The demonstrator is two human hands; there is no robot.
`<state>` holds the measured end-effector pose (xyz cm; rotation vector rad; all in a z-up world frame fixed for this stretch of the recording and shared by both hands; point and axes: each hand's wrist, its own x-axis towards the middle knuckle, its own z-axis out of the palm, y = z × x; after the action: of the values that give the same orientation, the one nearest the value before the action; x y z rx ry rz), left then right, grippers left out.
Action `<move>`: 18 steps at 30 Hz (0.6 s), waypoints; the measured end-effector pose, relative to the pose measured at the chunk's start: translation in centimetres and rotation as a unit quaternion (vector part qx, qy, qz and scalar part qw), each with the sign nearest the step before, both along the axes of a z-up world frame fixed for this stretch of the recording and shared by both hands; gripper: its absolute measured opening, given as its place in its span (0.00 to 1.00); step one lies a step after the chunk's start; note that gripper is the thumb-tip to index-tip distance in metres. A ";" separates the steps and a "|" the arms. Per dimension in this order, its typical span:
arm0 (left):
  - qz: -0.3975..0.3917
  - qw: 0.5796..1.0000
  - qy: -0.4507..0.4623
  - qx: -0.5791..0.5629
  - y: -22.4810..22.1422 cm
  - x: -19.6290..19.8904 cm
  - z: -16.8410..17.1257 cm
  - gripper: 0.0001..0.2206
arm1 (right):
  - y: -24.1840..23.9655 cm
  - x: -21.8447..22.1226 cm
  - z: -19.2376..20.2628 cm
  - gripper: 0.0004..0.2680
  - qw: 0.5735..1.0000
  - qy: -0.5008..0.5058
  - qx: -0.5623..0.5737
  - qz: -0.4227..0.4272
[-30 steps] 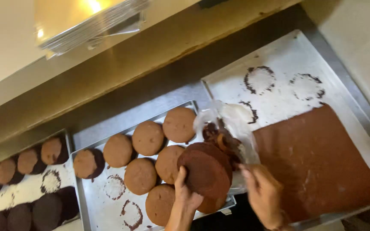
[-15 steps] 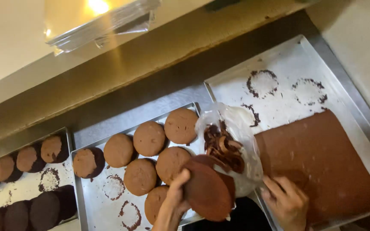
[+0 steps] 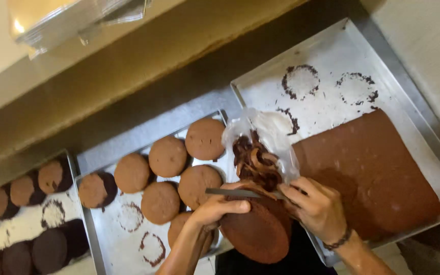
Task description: Trimming the tops of circular cakes using a knife in a bakery.
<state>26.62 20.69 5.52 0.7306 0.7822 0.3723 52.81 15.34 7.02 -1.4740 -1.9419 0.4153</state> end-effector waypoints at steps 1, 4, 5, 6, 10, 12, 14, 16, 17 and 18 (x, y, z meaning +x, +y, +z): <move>-0.004 1.000 0.001 0.005 0.5 -0.2 0.0 0.34 | -0.5 1.3 -1.6 0.07 1.000 0.001 0.005 -0.004; -0.028 0.999 -0.020 0.023 1.6 -1.2 -0.4 0.35 | -1.5 3.4 -4.0 0.07 0.998 -0.039 0.041 0.040; -0.062 0.996 0.026 0.059 1.9 -1.3 -0.9 0.36 | -1.4 3.2 -3.1 0.07 0.999 -0.037 0.024 0.023; -0.095 0.988 0.071 0.094 2.2 -1.3 -1.5 0.37 | -1.4 3.1 -2.2 0.07 0.999 -0.036 0.008 0.006; -0.213 0.966 0.053 0.139 4.0 0.6 -2.1 0.39 | 1.7 0.5 -1.5 0.07 0.993 -0.096 0.029 0.062; -0.253 0.958 0.080 0.111 4.9 0.3 -4.6 0.41 | 2.0 0.6 -5.0 0.08 0.985 0.029 -0.169 0.031; -0.226 0.970 0.058 0.061 5.0 0.5 -2.5 0.42 | 1.7 0.2 -3.7 0.14 0.902 0.232 -0.364 -0.027; -0.199 0.979 0.034 0.009 4.1 0.4 -0.9 0.42 | 0.5 -0.5 -3.4 0.20 0.737 0.412 -0.529 -0.085; -0.117 0.993 0.021 -0.003 3.7 0.1 0.0 0.43 | 0.1 -1.1 -3.7 0.20 0.671 0.494 -0.538 -0.129; -0.035 0.999 0.006 -0.014 3.2 -0.1 1.0 0.43 | -0.3 -1.7 -4.0 0.21 0.595 0.570 -0.541 -0.171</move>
<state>26.49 23.93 6.49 0.7328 0.7703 0.2931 51.16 15.01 2.98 -1.4269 -0.1886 1.9782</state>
